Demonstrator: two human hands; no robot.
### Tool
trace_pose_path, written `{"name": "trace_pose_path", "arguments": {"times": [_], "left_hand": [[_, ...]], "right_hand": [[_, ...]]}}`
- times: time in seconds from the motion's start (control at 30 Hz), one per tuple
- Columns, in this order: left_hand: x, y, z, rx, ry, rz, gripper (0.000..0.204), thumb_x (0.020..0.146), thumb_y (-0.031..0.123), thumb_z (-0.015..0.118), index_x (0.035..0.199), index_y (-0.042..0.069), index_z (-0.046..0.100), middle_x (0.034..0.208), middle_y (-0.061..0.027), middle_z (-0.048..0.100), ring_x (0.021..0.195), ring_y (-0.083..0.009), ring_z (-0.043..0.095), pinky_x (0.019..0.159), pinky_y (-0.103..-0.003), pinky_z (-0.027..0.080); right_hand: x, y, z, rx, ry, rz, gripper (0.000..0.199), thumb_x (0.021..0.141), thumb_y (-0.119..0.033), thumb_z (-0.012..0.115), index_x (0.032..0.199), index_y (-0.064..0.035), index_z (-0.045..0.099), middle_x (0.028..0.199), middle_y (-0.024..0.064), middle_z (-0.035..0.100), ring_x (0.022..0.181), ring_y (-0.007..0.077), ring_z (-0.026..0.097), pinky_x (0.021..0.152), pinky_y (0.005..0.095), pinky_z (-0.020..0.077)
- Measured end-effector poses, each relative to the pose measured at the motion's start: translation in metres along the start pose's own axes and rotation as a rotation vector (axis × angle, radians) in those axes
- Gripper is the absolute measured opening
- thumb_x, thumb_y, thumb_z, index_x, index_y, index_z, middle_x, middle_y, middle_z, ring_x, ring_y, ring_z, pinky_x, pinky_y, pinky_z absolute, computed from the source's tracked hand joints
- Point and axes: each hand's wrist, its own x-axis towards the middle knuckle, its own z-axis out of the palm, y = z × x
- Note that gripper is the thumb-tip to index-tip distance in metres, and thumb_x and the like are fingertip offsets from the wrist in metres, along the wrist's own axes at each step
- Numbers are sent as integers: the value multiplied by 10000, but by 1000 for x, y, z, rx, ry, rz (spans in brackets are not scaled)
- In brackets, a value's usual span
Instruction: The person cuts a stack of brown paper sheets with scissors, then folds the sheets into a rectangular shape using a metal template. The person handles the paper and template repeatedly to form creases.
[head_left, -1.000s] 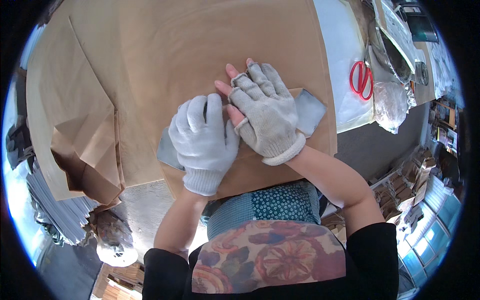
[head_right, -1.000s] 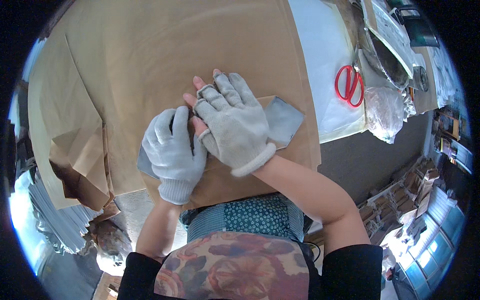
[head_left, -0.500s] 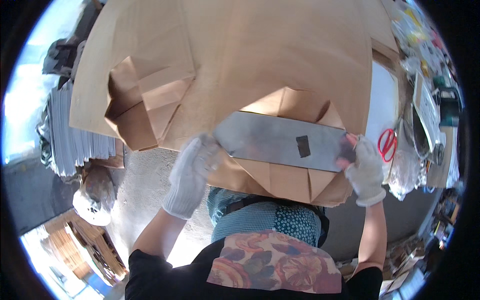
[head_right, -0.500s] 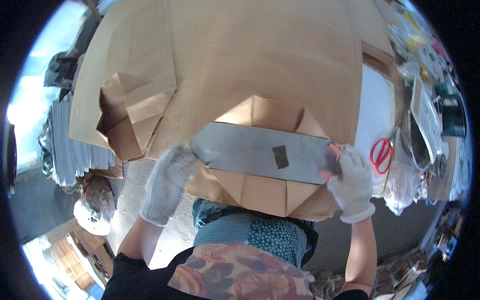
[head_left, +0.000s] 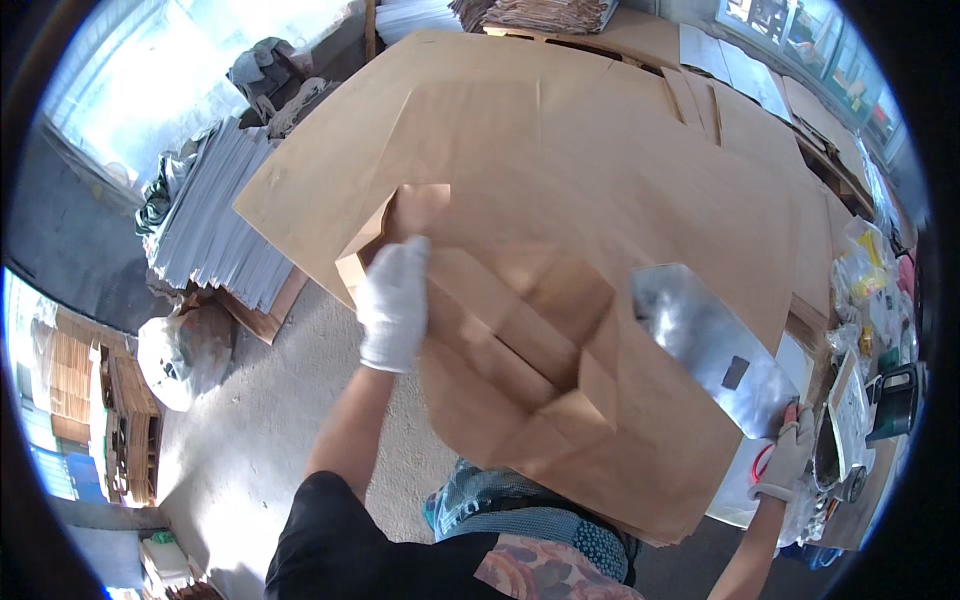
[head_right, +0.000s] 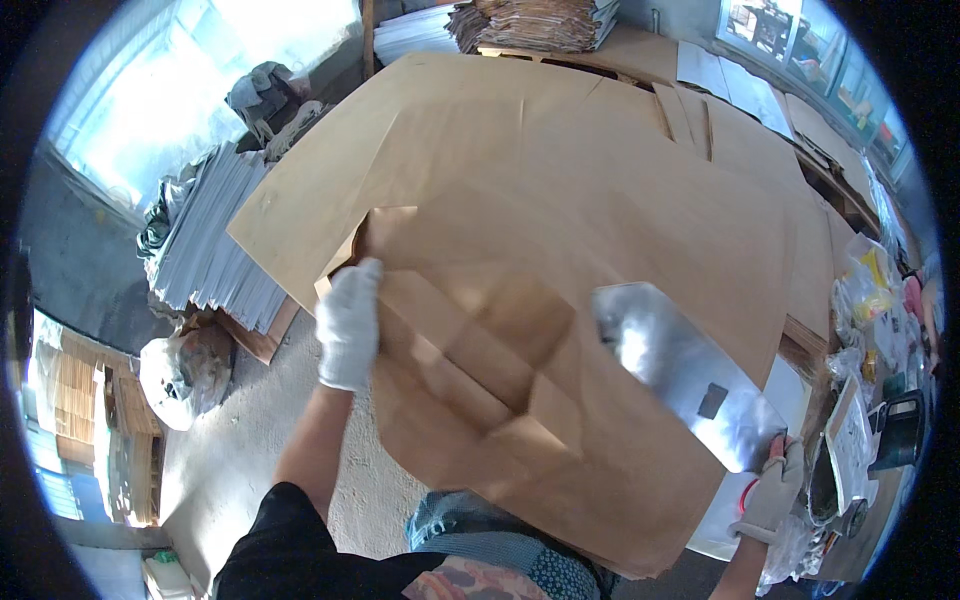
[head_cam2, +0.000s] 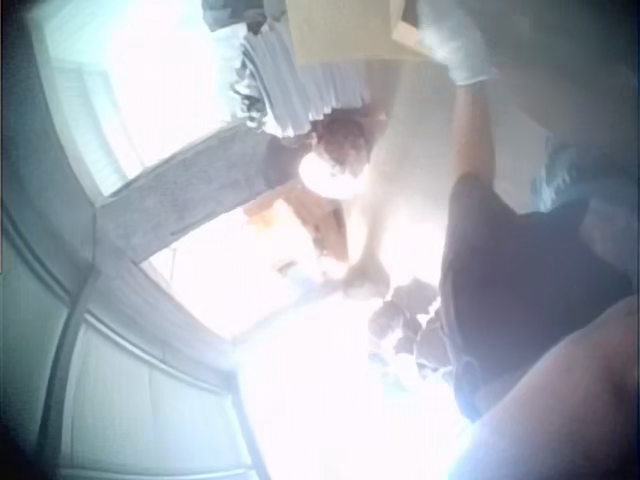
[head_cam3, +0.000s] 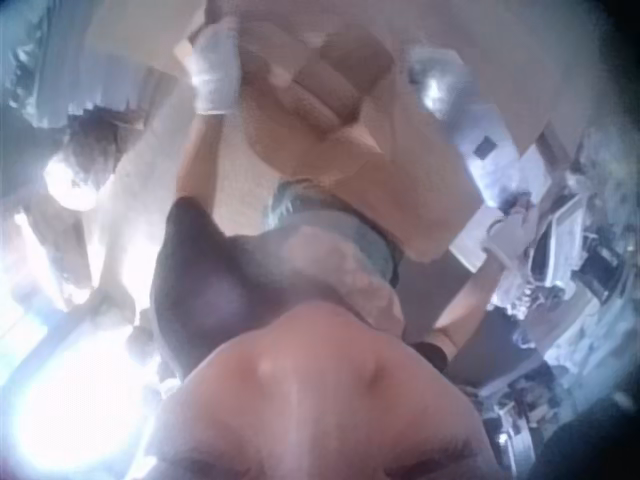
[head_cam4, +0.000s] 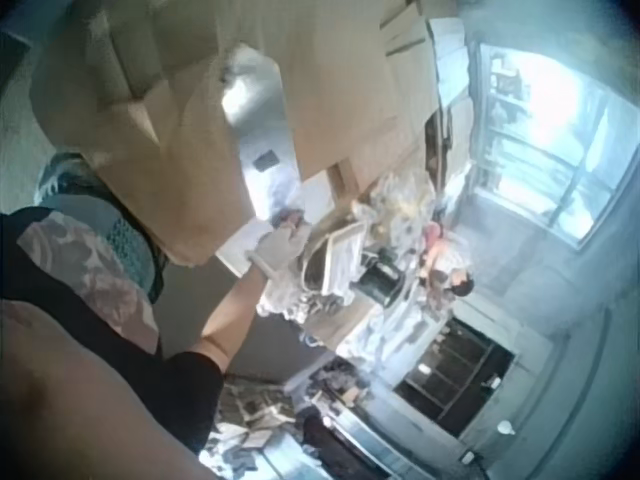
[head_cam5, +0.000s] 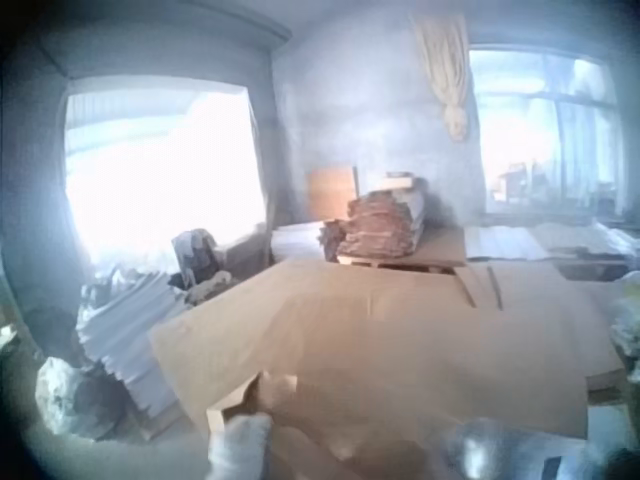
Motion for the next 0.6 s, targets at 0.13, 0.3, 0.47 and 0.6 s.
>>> {"name": "trace_pose_path", "arguments": {"times": [0.13, 0.3, 0.47, 0.6], "left_hand": [[84, -50, -39, 104, 163, -128, 435, 1027, 369, 660, 927, -49, 728, 818, -210, 709, 758, -255, 646, 785, -418, 518], [127, -126, -48, 375, 130, -233, 563, 1030, 464, 570, 1007, -74, 736, 992, -296, 726, 940, -412, 700, 892, -493, 508], [124, -193, -41, 679, -2, -205, 522, 1010, 446, 568, 1067, -46, 732, 1089, -306, 712, 1032, -476, 679, 940, -536, 509], [101, -154, -31, 953, 18, 148, 425, 978, 341, 661, 1285, 47, 650, 1193, -199, 697, 1078, -434, 667, 962, -524, 523]], "right_hand": [[-20, -18, -1, -230, 27, -128, 382, 1046, -92, 632, 1412, 3, 583, 1323, 126, 631, 1042, 144, 588, 893, 275, 481], [-64, -73, 15, -543, -178, 9, 413, 947, -57, 701, 1347, -17, 606, 1251, 110, 642, 1171, 229, 614, 986, 367, 488], [-117, -72, 2, -700, -478, -429, 603, 705, -117, 845, 1268, -50, 641, 1274, 164, 629, 1236, 373, 584, 1023, 481, 487], [-157, -98, -7, -892, -668, -642, 594, 655, -169, 859, 1210, -93, 663, 1247, 132, 640, 1229, 343, 604, 1003, 478, 509]]}}
